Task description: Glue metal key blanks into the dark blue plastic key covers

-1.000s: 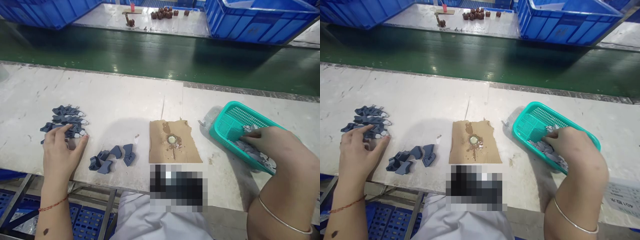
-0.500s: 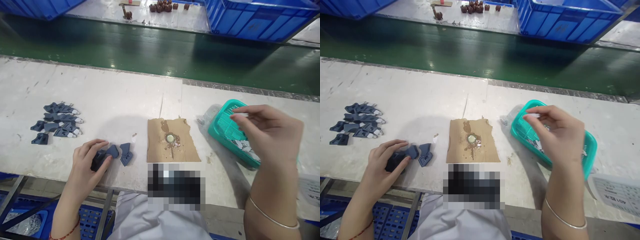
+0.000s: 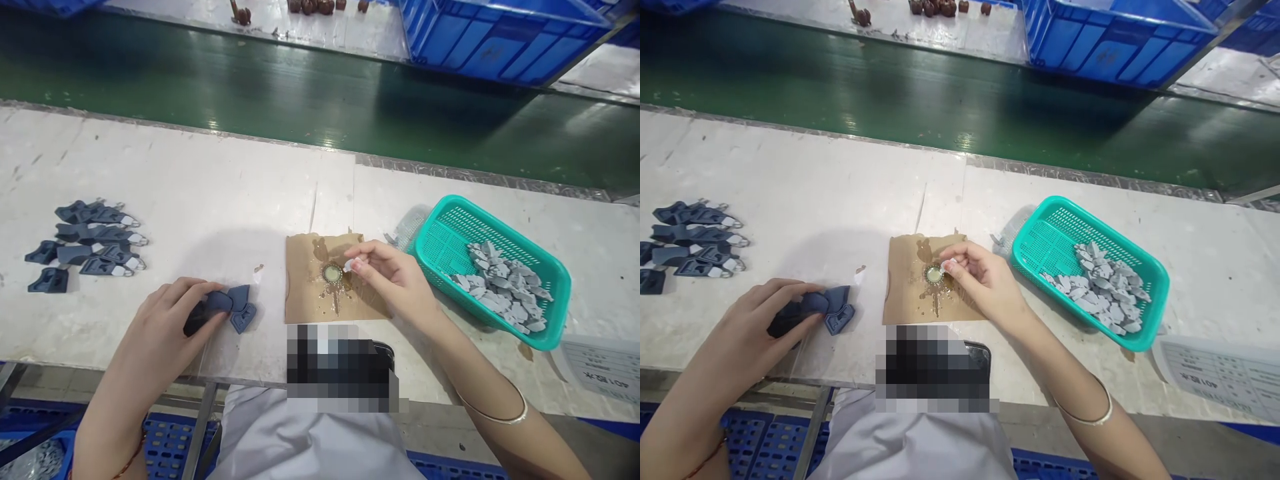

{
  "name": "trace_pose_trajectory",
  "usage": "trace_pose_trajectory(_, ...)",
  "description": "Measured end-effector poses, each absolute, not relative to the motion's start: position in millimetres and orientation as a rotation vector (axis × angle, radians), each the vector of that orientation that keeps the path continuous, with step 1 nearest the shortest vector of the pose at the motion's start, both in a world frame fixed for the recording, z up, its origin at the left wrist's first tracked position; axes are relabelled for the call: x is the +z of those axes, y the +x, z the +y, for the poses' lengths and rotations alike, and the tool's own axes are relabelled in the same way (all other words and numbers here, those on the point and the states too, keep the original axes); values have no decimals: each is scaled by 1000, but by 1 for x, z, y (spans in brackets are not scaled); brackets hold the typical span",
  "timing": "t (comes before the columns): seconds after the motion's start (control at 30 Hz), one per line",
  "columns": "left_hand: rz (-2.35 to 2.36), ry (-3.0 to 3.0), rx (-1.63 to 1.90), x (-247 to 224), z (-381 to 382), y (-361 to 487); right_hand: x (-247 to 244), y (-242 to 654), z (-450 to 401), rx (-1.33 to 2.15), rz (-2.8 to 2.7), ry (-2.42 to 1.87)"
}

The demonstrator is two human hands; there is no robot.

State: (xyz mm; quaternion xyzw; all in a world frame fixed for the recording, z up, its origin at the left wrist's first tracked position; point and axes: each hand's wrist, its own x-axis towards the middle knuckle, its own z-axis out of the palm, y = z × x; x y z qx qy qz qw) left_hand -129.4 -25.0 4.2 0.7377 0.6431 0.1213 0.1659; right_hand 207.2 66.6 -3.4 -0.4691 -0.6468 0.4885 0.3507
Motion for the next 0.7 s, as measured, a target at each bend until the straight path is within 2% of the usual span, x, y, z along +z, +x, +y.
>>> trace_pose_trajectory(0.17,1922,2171,575,4,-25,-125,-10,207,65,1122,-1872,-1237)
trace_pose_trajectory(0.33,2233,1691,920,27,-31,-96,-12,202,67,764,-2200,-1023)
trace_pose_trajectory(0.47,1819,1101,1156,38,-32,-62,-14,201,68,668,-2320,-970)
trace_pose_trajectory(0.57,1488,819,1121,35,-32,-38,-14,201,67,656,-2307,-988)
trace_pose_trajectory(0.7,1296,635,1078,24,-29,-18,-13,201,67,700,-2313,-1000)
